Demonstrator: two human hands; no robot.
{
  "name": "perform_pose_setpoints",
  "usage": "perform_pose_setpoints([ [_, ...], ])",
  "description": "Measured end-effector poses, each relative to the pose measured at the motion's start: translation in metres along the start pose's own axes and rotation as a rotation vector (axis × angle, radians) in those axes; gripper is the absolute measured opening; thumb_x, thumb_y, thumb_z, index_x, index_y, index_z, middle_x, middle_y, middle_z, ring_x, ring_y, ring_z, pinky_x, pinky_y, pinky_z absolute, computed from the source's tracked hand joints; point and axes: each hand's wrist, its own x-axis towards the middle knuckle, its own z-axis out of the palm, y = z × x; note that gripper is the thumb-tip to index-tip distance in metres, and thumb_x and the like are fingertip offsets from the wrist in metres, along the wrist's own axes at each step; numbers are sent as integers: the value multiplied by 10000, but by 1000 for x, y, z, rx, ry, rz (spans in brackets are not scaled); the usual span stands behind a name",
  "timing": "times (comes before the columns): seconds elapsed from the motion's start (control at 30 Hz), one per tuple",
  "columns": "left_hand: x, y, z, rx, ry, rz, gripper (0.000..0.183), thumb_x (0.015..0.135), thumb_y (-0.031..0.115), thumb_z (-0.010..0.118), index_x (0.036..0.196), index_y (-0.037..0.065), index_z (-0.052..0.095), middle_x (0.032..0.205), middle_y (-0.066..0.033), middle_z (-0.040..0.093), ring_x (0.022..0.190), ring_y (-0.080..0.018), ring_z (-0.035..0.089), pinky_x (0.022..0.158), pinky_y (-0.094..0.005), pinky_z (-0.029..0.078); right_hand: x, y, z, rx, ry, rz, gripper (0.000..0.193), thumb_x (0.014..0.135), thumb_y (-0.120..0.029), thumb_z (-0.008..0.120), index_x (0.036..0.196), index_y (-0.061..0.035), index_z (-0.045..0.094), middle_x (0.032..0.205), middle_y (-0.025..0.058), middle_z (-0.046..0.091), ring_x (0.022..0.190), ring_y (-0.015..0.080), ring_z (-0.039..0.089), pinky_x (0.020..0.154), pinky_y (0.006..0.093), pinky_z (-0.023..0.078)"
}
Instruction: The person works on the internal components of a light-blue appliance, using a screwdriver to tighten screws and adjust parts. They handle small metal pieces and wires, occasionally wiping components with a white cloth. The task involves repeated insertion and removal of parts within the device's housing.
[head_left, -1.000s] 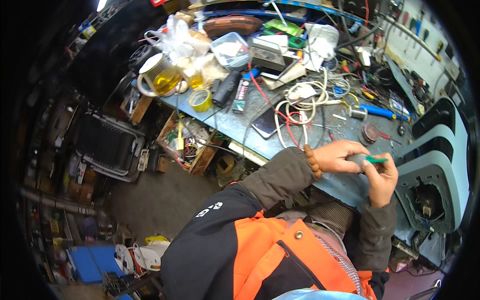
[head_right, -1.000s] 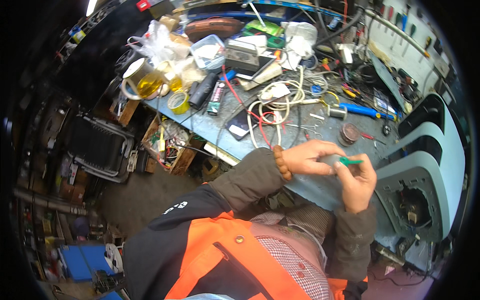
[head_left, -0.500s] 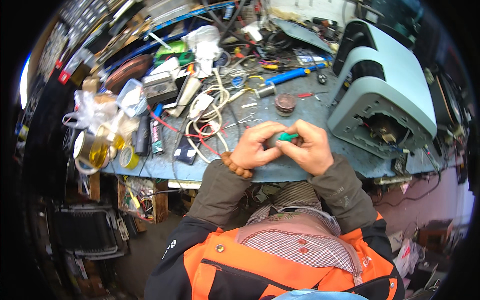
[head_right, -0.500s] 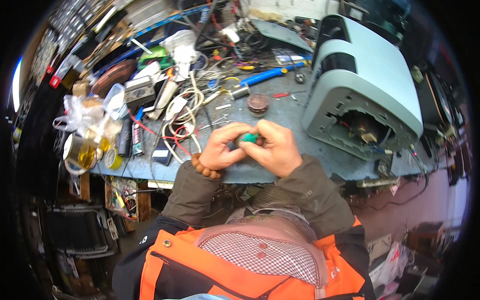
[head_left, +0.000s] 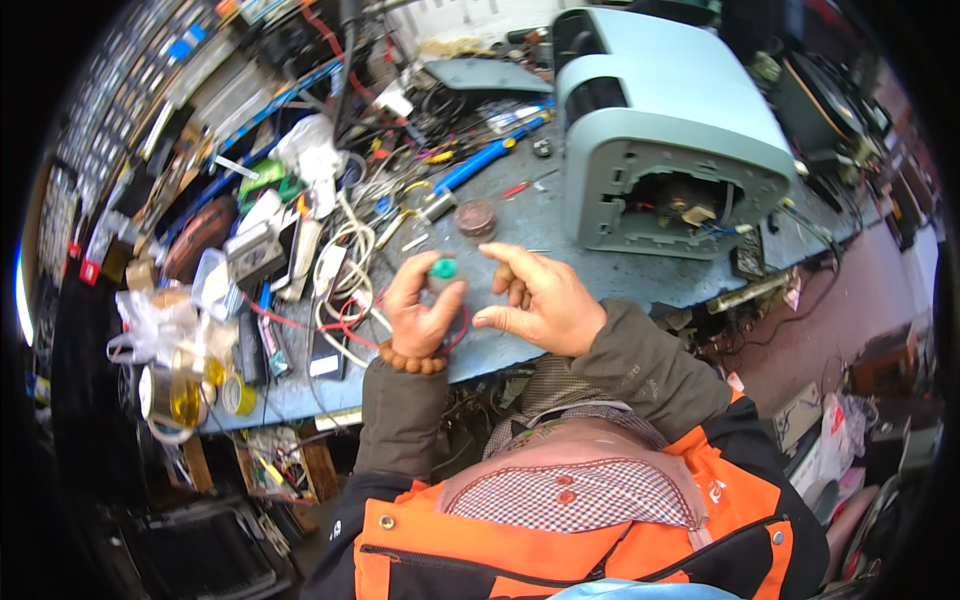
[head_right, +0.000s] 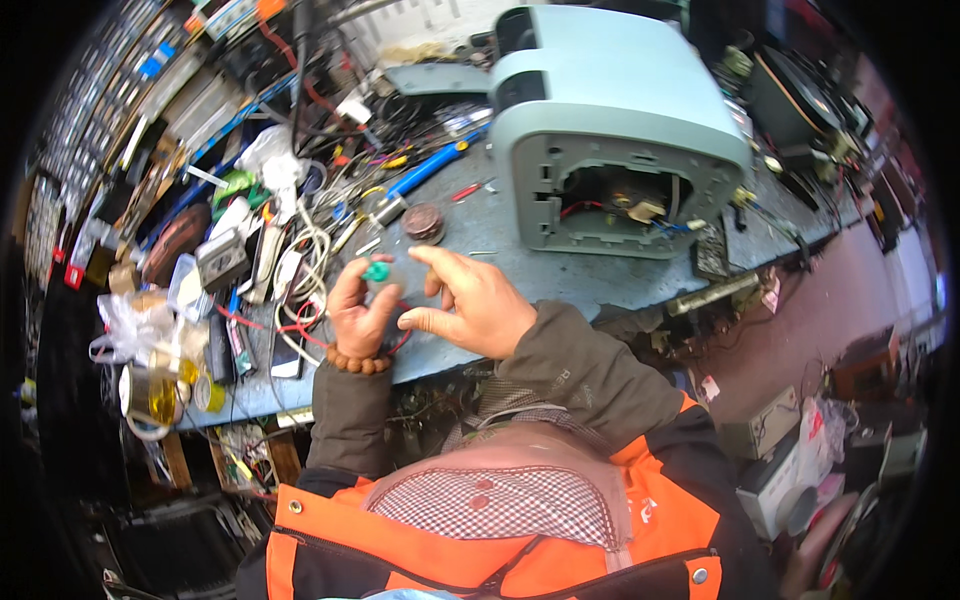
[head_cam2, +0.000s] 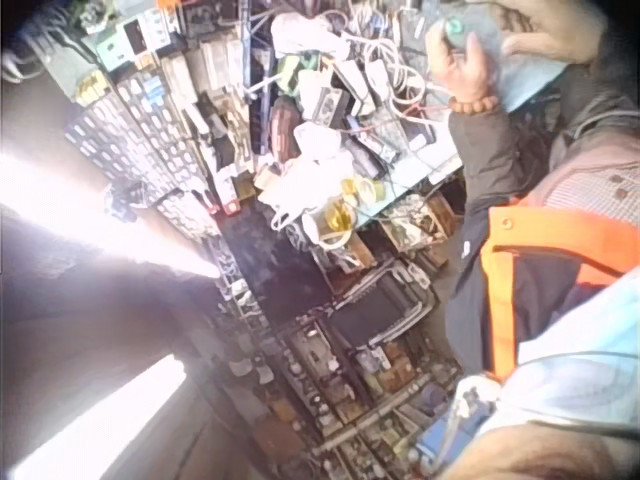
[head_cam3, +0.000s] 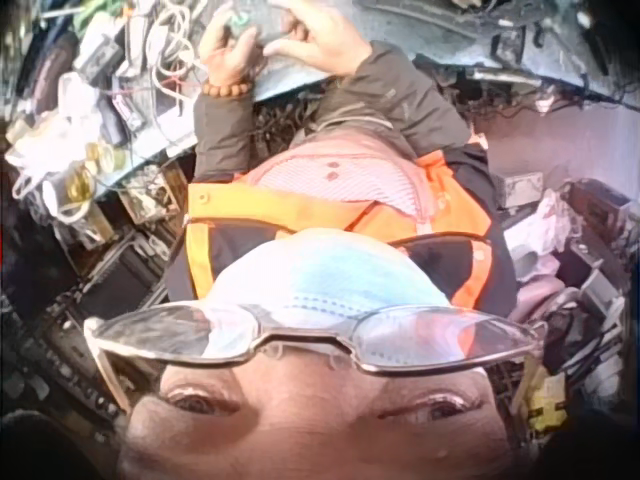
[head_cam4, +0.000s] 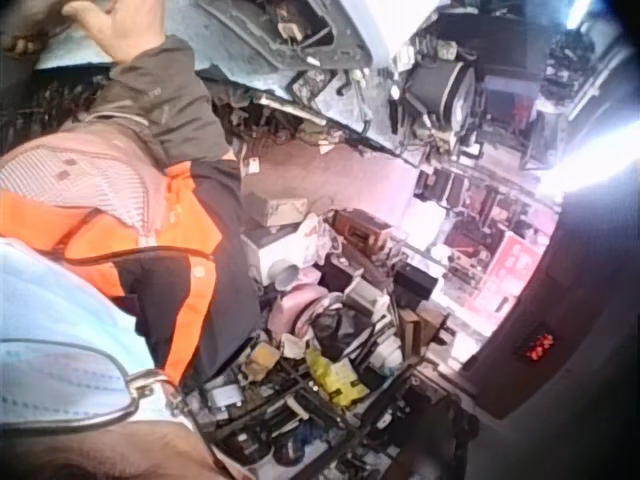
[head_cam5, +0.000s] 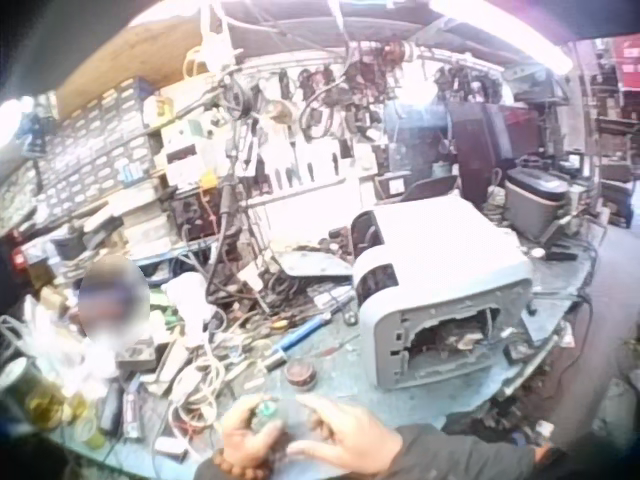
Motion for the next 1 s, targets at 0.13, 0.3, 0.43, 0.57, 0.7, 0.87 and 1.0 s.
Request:
perform_pose_setpoints([
  [0.13,-4,-9,-9,-150,194,-115,252,1017,51,732,1264,15,703,1120,-32,723,944,-129,648,862,-312,552,-32,17,-28,-42,148,-40,356,937,-146,891,1232,-5,750,859,59,678,674,115,616,607,290,502],
  [0.3,8,-19,-19,-2,342,-33,174,1110,176,671,1179,17,687,1058,-45,701,916,-132,638,827,-331,545,-66,62,-61,-160,369,43,269,956,-223,861,1101,-19,763,830,111,717,675,214,687,622,360,540],
  [0.43,18,-10,-24,103,582,-175,403,1097,349,734,1212,-36,737,1099,-120,744,960,-187,674,863,-352,568,-85,90,-77,-217,478,91,268,952,-248,856,1061,-24,757,807,116,718,681,234,704,619,382,541],
  [0.57,21,26,-70,270,668,-212,462,1094,379,737,1184,-75,739,1087,-160,756,933,-210,682,859,-369,575,-95,92,-78,-170,374,57,288,941,-255,856,1077,-27,745,802,107,691,694,272,702,607,420,520],
  [0.7,13,28,-152,508,575,-262,507,1078,406,753,1119,-98,721,1046,-127,749,888,-203,646,862,-369,552,-99,92,-82,-142,379,69,283,920,-277,843,1050,-43,750,833,109,703,741,319,713,649,462,538],
  [0.87,-13,-6,-249,760,564,-396,552,997,455,803,1004,-88,705,868,-112,709,736,-205,581,709,-396,509,-100,94,-78,-116,379,60,264,901,-261,838,1046,-57,753,883,117,722,791,339,731,687,488,553],
  [1.0,-22,-34,-296,928,548,-553,543,962,467,820,939,-59,686,776,-88,663,611,-199,525,568,-397,446,-98,96,-75,-89,374,48,250,898,-250,834,1035,-63,742,906,119,726,814,343,738,702,490,559],
])
